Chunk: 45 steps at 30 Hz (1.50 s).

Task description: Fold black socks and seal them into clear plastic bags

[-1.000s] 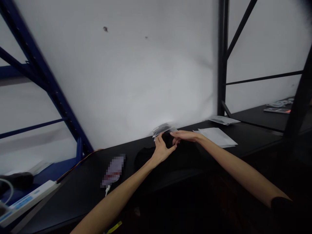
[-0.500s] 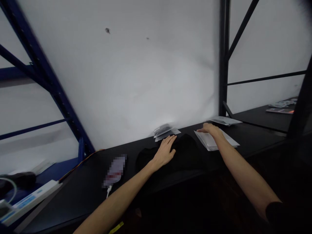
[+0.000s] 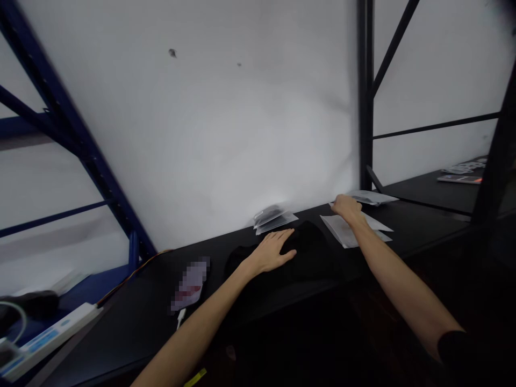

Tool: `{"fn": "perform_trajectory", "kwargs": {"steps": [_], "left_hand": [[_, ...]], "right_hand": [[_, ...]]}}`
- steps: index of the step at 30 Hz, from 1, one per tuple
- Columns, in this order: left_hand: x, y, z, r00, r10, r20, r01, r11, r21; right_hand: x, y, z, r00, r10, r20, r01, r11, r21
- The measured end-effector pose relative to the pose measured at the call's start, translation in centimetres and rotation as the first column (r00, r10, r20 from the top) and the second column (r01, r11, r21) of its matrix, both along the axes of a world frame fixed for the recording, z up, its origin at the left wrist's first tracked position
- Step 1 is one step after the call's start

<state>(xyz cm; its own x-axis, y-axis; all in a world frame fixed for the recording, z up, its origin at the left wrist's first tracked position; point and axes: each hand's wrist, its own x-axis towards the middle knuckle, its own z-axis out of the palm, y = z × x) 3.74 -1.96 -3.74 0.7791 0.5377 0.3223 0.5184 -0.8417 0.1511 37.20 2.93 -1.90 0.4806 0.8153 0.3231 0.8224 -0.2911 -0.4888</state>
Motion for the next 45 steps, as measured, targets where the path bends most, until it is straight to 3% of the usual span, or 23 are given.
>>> {"fn": "perform_trajectory", "kwargs": {"steps": [3,5,6,8,10,12,14,19,24,28,30,33,39,45], "left_hand": [[0.2,-0.7,1.4,0.99,0.065,0.125,-0.076,0.993,0.085],[0.2,-1.1,2.3,0.965,0.103,0.24,-0.153,0.967,0.202],[0.2,-1.3,2.6,0.948,0.115,0.296,-0.199,0.942,0.271],[0.2,-1.4,3.1,0.916,0.137,0.378,-0.293,0.871,0.393],[0.1,-1.3,3.2,0.898,0.168,0.406,-0.363,0.803,0.472],[0.1,-1.1,3.0,0.9,0.21,0.381,-0.393,0.768,0.505],[0.0,-0.8,2.7,0.906,0.257,0.336,-0.403,0.766,0.5],[0.0,-0.2,2.0,0.921,0.307,0.239,-0.385,0.805,0.451],[-0.5,0.4,2.3,0.891,0.337,0.304,-0.438,0.816,0.378],[-1.5,1.0,2.9,0.841,0.384,0.382,-0.51,0.798,0.321],[-1.8,1.2,3.1,0.824,0.404,0.398,-0.533,0.791,0.3],[-1.9,1.3,3.1,0.817,0.409,0.406,-0.538,0.793,0.286],[-1.3,0.9,2.6,0.832,0.398,0.386,-0.52,0.802,0.294],[-1.2,0.8,2.6,0.832,0.405,0.378,-0.521,0.806,0.283]], "right_hand": [[-1.5,-0.5,1.1,0.998,-0.027,0.056,0.014,0.975,0.22],[-3.4,-0.9,1.4,0.979,0.128,0.157,-0.181,0.9,0.397],[-4.6,-1.1,1.4,0.945,0.234,0.23,-0.317,0.835,0.451],[-7.4,-1.5,0.9,0.812,0.436,0.389,-0.581,0.674,0.457],[-10.1,-2.0,0.1,0.649,0.567,0.507,-0.759,0.524,0.387],[-12.3,-2.3,-0.7,0.547,0.623,0.559,-0.837,0.428,0.342],[-13.5,-2.6,-1.3,0.511,0.642,0.571,-0.859,0.383,0.339],[-13.4,-2.6,-1.5,0.487,0.683,0.544,-0.869,0.32,0.376],[-13.3,-3.7,-0.9,0.42,0.772,0.477,-0.896,0.271,0.351],[-13.4,-4.8,-0.7,0.249,0.832,0.495,-0.968,0.215,0.126],[-13.3,-4.8,-0.9,0.187,0.828,0.528,-0.975,0.222,-0.002],[-13.0,-4.6,-1.4,0.172,0.841,0.513,-0.959,0.262,-0.109],[-12.5,-4.1,-1.5,0.185,0.884,0.43,-0.937,0.291,-0.195],[-12.0,-3.0,-2.1,0.17,0.869,0.465,-0.939,0.286,-0.191]]}}
